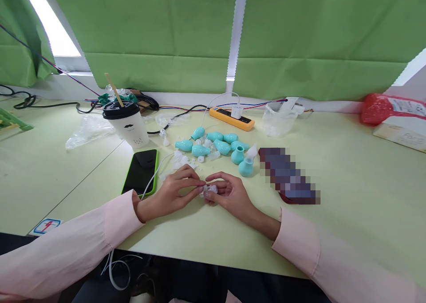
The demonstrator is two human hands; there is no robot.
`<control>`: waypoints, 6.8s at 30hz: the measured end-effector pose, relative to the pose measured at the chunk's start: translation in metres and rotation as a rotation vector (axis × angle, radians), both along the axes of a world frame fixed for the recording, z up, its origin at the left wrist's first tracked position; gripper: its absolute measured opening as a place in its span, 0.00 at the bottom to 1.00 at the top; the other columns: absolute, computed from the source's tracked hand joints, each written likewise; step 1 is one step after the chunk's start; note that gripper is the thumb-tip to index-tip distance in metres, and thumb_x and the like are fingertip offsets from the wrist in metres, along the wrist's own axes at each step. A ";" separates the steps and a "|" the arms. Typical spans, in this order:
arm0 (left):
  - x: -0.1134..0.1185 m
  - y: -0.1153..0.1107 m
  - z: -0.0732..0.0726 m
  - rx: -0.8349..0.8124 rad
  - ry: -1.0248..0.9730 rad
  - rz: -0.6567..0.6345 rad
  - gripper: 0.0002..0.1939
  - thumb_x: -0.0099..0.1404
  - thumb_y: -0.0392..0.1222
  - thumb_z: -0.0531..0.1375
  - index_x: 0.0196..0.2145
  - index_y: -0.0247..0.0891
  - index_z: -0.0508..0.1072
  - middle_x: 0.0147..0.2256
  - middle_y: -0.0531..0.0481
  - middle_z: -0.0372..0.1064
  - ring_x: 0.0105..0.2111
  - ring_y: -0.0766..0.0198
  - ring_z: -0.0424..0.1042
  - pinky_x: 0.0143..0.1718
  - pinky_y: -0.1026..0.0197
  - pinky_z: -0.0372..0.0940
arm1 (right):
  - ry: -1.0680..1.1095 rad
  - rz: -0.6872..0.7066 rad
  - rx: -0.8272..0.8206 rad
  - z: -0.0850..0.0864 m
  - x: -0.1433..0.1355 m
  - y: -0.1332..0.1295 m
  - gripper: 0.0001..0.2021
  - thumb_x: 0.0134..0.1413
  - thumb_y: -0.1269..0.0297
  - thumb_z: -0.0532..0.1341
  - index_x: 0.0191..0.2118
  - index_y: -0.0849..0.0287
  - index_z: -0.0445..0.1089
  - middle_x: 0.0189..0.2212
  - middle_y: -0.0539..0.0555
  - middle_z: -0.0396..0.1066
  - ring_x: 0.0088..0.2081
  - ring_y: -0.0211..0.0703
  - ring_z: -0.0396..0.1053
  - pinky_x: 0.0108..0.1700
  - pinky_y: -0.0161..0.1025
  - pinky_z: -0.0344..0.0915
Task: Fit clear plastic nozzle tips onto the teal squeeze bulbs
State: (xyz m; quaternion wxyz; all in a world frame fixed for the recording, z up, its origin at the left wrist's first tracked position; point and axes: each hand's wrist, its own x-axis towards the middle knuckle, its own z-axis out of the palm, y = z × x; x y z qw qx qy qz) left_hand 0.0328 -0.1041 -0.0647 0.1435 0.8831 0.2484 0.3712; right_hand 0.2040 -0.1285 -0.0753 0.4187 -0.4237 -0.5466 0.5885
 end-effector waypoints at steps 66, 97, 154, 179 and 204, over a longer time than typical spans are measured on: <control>-0.002 0.000 0.001 0.188 -0.025 -0.064 0.10 0.55 0.40 0.57 0.33 0.31 0.68 0.26 0.45 0.66 0.29 0.65 0.59 0.29 0.60 0.62 | 0.020 0.055 -0.013 0.002 -0.001 -0.002 0.11 0.38 0.66 0.64 0.33 0.60 0.69 0.25 0.52 0.73 0.28 0.39 0.71 0.34 0.37 0.68; -0.004 0.041 0.012 0.095 -0.024 0.240 0.18 0.51 0.36 0.56 0.42 0.35 0.61 0.39 0.45 0.61 0.40 0.61 0.61 0.39 0.58 0.60 | 0.091 -0.057 0.021 0.005 0.004 0.002 0.11 0.35 0.65 0.66 0.24 0.60 0.62 0.27 0.54 0.71 0.32 0.43 0.69 0.35 0.43 0.67; -0.009 0.003 0.001 -0.890 -0.110 -0.140 0.16 0.58 0.44 0.53 0.41 0.41 0.51 0.24 0.57 0.54 0.21 0.71 0.59 0.22 0.67 0.56 | -0.409 0.083 0.156 0.003 0.001 -0.007 0.18 0.54 0.51 0.46 0.21 0.58 0.50 0.15 0.43 0.44 0.17 0.30 0.42 0.19 0.32 0.41; -0.007 -0.003 0.004 -0.496 0.095 0.058 0.16 0.59 0.45 0.51 0.43 0.37 0.53 0.26 0.55 0.53 0.25 0.69 0.53 0.27 0.65 0.52 | 0.077 0.237 -0.358 0.009 0.001 0.000 0.18 0.53 0.51 0.48 0.22 0.59 0.55 0.07 0.38 0.39 0.11 0.25 0.33 0.14 0.28 0.32; -0.005 -0.019 0.015 -0.683 0.097 -0.091 0.20 0.61 0.47 0.48 0.47 0.38 0.46 0.25 0.54 0.55 0.21 0.71 0.53 0.21 0.67 0.52 | 0.015 0.002 0.170 0.006 -0.002 -0.001 0.08 0.45 0.61 0.60 0.34 0.55 0.65 0.36 0.52 0.66 0.40 0.42 0.63 0.38 0.39 0.63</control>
